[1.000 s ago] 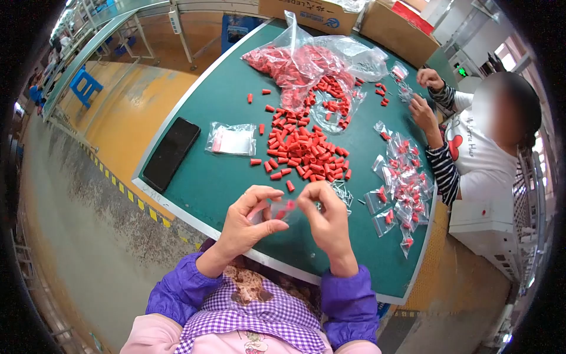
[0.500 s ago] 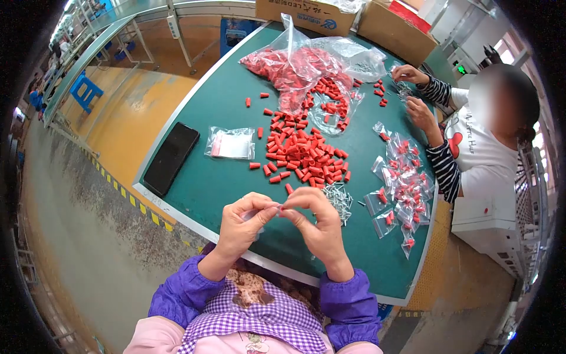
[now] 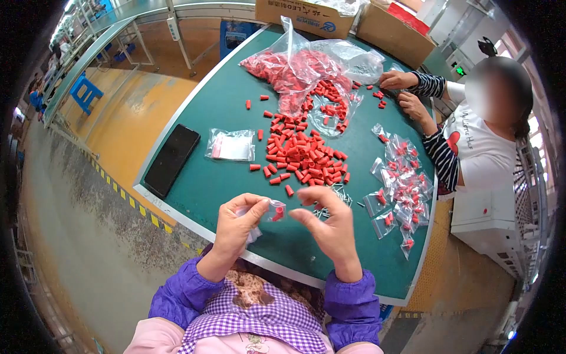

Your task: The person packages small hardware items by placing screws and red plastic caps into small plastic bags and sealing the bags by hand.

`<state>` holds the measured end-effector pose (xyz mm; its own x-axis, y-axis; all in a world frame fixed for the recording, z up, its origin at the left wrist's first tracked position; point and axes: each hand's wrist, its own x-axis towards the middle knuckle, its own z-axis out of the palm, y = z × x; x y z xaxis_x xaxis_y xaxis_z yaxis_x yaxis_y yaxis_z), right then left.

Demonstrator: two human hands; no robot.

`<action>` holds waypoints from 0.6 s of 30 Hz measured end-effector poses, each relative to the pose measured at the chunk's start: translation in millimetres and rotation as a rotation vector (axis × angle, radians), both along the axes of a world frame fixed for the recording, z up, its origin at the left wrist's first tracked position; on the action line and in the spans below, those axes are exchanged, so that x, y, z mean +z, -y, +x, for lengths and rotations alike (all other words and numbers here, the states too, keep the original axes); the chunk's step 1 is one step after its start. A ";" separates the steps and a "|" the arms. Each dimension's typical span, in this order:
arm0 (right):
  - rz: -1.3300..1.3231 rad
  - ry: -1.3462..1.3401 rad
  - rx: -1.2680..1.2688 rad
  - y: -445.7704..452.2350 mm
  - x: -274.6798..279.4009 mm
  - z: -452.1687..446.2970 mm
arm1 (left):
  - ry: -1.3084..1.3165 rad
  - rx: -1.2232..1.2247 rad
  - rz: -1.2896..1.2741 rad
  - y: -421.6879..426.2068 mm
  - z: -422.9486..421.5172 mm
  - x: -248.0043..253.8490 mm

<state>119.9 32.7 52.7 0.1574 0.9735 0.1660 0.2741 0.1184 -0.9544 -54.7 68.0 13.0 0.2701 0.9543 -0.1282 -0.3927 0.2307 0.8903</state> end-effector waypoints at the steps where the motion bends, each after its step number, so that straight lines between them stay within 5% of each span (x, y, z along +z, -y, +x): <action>1: -0.040 0.119 0.063 -0.2 -3.6 1.2 | 0.045 0.016 -0.081 0.1 1.6 4.3; 3: -0.025 0.057 0.096 1.3 -17.2 -5.8 | 0.053 0.008 -0.076 1.9 4.5 1.7; 5: -0.137 -0.415 0.102 3.3 -25.6 -13.1 | 0.059 0.005 -0.078 4.9 3.6 -0.7; 18: -0.141 -0.465 -0.009 4.9 -26.4 -14.4 | -0.006 -0.082 -0.048 7.2 1.3 0.4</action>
<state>105.5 27.8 26.4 0.1919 0.9798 -0.0570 -0.1848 -0.0210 -0.9825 -53.4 60.8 13.4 0.3460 0.9216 -0.1757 -0.3650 0.3047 0.8797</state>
